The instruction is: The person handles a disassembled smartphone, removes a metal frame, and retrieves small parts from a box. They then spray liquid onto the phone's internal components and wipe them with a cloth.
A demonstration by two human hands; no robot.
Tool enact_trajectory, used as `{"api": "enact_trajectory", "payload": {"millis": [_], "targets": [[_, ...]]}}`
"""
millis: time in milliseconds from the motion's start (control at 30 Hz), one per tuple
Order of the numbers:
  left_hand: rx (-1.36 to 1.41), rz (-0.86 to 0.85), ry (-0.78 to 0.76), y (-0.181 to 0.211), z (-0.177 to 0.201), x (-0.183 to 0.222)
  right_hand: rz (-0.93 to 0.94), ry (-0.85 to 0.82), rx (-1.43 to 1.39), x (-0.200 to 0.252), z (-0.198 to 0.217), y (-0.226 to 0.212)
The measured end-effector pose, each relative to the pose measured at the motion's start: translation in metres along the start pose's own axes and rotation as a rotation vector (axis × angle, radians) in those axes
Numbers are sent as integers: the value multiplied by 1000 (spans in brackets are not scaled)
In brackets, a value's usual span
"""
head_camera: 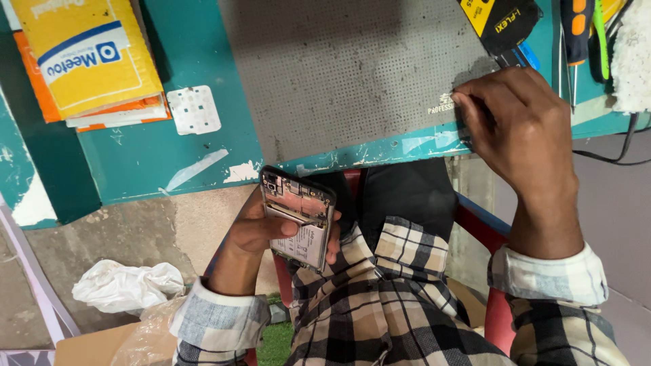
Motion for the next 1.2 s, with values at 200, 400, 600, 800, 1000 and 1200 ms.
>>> {"api": "enact_trajectory", "payload": {"millis": [200, 400, 600, 800, 1000, 1200], "targets": [[-11, 8, -11, 1, -2, 1, 9, -56, 90, -8, -2, -5], [-94, 56, 16, 2, -10, 3, -87, -64, -82, 26, -2, 47], [-22, -22, 13, 0, -5, -3, -516, 81, -104, 117, 27, 180], [-20, -30, 32, -2, -6, 0, -567, 138, 25, 113, 30, 196], [-23, -4, 35, 1, -6, 0, -593, 119, 253, 106, 33, 187], [-74, 40, 19, 4, -8, -1, -704, 250, 192, 111, 41, 186]]}}
Point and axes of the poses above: each hand's wrist, its own x-axis away from the middle knuckle, its own z-axis out of the back of the hand, y = z × x, the point moved 3 cm from there along -x, towards the middle knuckle, and after that the axes turned 5 degrees about y, right-handed, at the moved point
